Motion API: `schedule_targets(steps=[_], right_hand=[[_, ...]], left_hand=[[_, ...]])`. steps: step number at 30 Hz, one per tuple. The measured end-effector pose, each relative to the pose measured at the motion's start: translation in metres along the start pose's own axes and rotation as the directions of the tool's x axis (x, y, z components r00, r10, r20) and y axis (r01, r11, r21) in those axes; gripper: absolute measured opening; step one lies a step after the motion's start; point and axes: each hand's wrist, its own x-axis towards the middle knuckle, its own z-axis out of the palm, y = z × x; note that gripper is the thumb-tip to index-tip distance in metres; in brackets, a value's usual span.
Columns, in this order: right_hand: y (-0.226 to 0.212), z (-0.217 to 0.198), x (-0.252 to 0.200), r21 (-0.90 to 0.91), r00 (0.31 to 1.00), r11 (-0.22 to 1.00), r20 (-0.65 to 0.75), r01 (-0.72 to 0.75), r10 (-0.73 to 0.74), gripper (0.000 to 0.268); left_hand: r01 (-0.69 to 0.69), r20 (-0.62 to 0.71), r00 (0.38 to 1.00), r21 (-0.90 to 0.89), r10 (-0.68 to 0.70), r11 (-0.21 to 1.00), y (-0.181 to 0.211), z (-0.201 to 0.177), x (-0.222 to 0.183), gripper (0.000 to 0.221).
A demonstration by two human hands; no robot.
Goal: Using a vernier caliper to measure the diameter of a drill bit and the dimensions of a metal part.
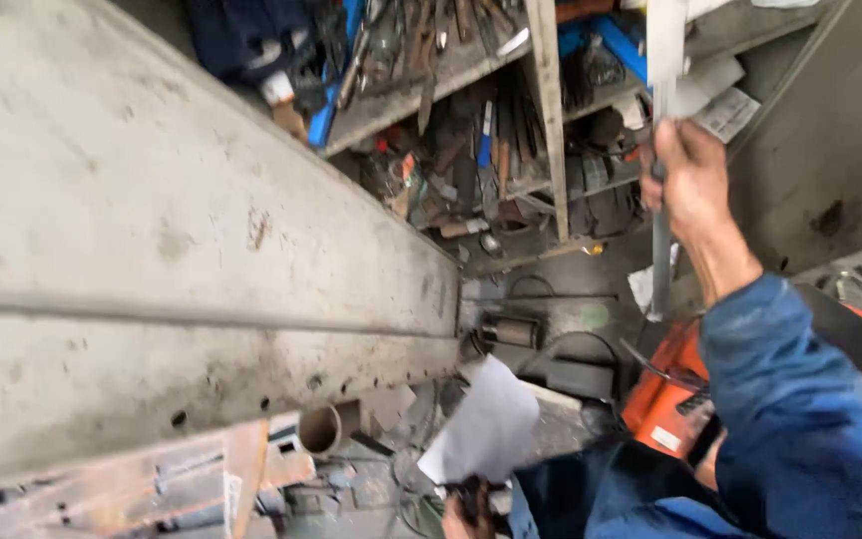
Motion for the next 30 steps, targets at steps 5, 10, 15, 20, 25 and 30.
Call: schedule_targets(steps=[5,10,15,20,25,30], right_hand=[[0.050,-0.014,-0.108,-0.127,0.979,0.988,0.167,-0.093,0.113,0.029],[0.091,-0.003,-0.203,-0.374,0.932,0.900,0.187,-0.223,0.309,0.028],[0.118,-0.006,-0.256,-0.593,0.876,0.801,0.343,-0.080,0.341,0.044],[0.091,0.024,-0.286,-0.717,0.807,0.675,0.497,0.175,0.319,0.054],[0.086,0.036,-0.291,-0.751,0.720,0.637,0.538,0.173,0.438,0.070],[0.070,0.060,-0.305,-0.715,0.597,0.692,0.598,0.097,0.534,0.068]], left_hand=[[-0.152,0.033,0.988,0.089,0.149,0.984,0.109,-0.005,0.048,0.038],[-0.490,-0.229,0.840,0.071,0.493,0.869,0.186,-0.030,0.060,0.045],[-0.449,-0.103,0.883,0.096,0.457,0.889,0.236,-0.077,0.049,0.056],[-0.463,-0.139,0.869,0.105,0.474,0.880,0.227,-0.075,0.037,0.053],[-0.417,-0.194,0.878,0.137,0.437,0.899,0.210,-0.064,0.021,0.046],[-0.338,-0.199,0.914,0.109,0.354,0.935,0.205,-0.065,0.006,0.039]])
